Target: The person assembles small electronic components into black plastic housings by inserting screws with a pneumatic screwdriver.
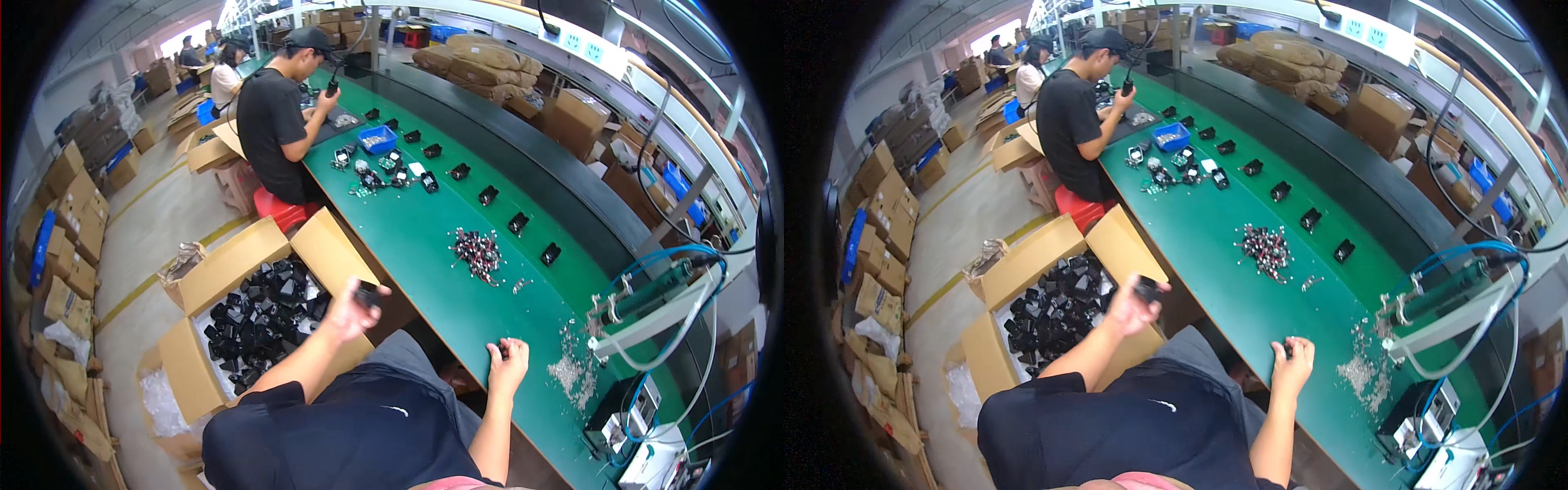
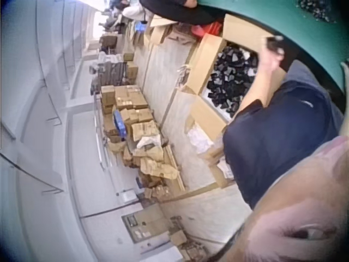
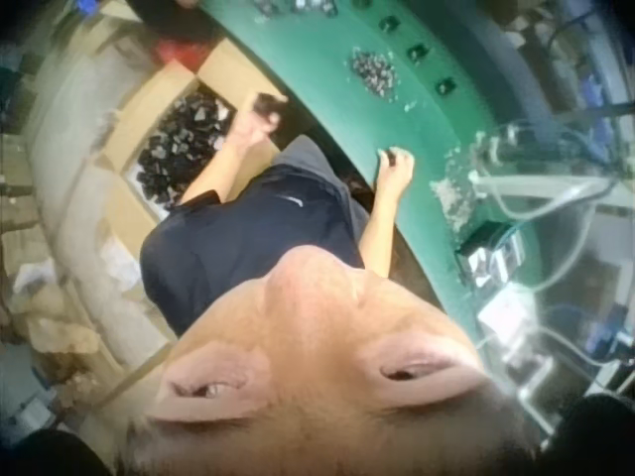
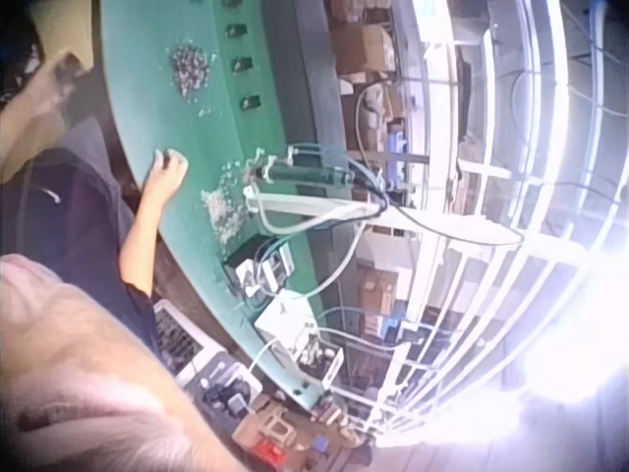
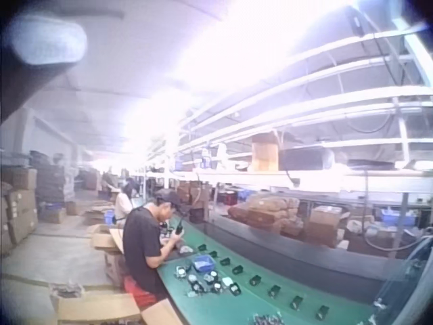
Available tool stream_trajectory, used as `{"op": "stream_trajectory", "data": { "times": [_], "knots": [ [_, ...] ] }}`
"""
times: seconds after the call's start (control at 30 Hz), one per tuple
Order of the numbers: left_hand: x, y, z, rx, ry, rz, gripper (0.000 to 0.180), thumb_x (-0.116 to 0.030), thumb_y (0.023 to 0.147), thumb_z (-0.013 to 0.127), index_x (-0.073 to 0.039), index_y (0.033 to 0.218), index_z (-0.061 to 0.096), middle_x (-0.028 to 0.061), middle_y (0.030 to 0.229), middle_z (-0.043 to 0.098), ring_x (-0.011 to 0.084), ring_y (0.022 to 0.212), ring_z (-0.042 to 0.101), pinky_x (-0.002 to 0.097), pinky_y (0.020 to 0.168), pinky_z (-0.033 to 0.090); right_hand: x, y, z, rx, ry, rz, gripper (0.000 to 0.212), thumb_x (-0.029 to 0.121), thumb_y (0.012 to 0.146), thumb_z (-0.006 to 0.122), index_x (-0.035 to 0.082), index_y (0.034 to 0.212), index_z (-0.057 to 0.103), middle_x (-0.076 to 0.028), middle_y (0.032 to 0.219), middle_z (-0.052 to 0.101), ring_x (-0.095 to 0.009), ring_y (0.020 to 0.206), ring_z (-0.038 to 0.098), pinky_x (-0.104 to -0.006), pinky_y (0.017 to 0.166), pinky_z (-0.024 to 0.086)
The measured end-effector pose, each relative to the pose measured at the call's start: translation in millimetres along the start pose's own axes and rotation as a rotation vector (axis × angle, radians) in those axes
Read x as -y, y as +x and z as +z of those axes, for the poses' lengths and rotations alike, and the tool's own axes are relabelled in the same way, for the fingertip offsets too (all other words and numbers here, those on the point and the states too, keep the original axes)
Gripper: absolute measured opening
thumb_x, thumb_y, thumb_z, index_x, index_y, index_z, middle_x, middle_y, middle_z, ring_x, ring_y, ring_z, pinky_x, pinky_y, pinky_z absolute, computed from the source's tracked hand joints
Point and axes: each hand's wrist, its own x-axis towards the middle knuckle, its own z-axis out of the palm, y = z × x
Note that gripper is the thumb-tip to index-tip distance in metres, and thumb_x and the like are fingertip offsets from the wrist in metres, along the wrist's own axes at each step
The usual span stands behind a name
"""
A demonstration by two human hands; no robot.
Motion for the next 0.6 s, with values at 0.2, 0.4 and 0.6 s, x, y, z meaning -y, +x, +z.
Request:
{"op": "stream_trajectory", "data": {
  "times": [0.2, 0.4, 0.6],
  "knots": [
    [58, 46, 75, 0.371, -0.141, -0.34, 0.042, -0.054, 0.108, 0.04, -0.024, 0.129, 0.06, 0.0144, 0.112, 0.068, 0.0106, 0.047, 0.043, 0.0234, 0.041, 0.035, 6, -1, -2, 0.005, -0.254, -0.212, 0.034, 0.01, 0.072, 0.088, -0.003, 0.098, 0.071, -0.015, 0.109, 0.066, -0.033, 0.102, 0.063, -0.0414, 0.088, 0.054],
    [72, 58, 107, 0.561, -0.16, -0.477, 0.056, -0.057, 0.107, 0.039, -0.023, 0.151, 0.042, 0.0143, 0.129, 0.061, 0.0163, 0.069, 0.057, 0.0234, 0.048, 0.042, 7, -6, -10, 0.02, -0.206, -0.209, 0.03, 0.009, 0.076, 0.085, -0.002, 0.101, 0.072, -0.018, 0.112, 0.068, -0.036, 0.104, 0.063, -0.0452, 0.09, 0.053],
    [86, 52, 95, 0.542, -0.047, -0.513, 0.07, -0.061, 0.104, 0.043, -0.014, 0.156, 0.036, 0.0133, 0.14, 0.057, 0.0241, 0.094, 0.064, 0.0339, 0.074, 0.054, 4, -29, -18, 0.026, -0.013, 0.006, 0.019, 0.0, 0.079, 0.08, -0.003, 0.096, 0.072, -0.016, 0.102, 0.071, -0.029, 0.087, 0.07, -0.0352, 0.074, 0.058]
  ]
}}
